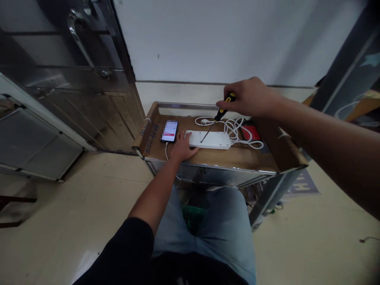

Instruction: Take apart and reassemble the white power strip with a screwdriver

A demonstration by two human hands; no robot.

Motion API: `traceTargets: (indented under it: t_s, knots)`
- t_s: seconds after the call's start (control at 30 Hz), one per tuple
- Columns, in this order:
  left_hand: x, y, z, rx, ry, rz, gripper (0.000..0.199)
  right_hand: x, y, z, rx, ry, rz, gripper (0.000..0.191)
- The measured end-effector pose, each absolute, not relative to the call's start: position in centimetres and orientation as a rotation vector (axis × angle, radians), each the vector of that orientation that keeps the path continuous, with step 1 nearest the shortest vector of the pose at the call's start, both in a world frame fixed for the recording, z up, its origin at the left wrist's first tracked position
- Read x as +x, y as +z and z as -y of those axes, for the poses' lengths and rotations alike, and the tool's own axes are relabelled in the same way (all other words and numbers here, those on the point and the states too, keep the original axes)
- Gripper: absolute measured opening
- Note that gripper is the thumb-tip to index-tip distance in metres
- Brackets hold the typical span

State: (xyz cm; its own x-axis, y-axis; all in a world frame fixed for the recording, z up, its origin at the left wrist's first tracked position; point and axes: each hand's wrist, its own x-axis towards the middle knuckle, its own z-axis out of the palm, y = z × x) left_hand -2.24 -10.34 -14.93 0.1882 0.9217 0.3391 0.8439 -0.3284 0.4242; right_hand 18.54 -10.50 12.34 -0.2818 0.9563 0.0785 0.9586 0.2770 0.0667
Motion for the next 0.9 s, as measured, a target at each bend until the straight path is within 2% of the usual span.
traceTargets:
  t_s: [0.47, 0.9]
  knots:
    - [-2.25, -14.97, 10.4, 2.33, 0.831, -1.739, 0.082, 18.51, 12.04, 10.23, -1.817, -0.16, 2.475, 0.055]
    - [-2.17, -14.55, 10.61, 2.301, 0.821, -1.733, 0.081, 18.12, 12.3, 10.54, -1.856, -0.188, 2.48, 0.05]
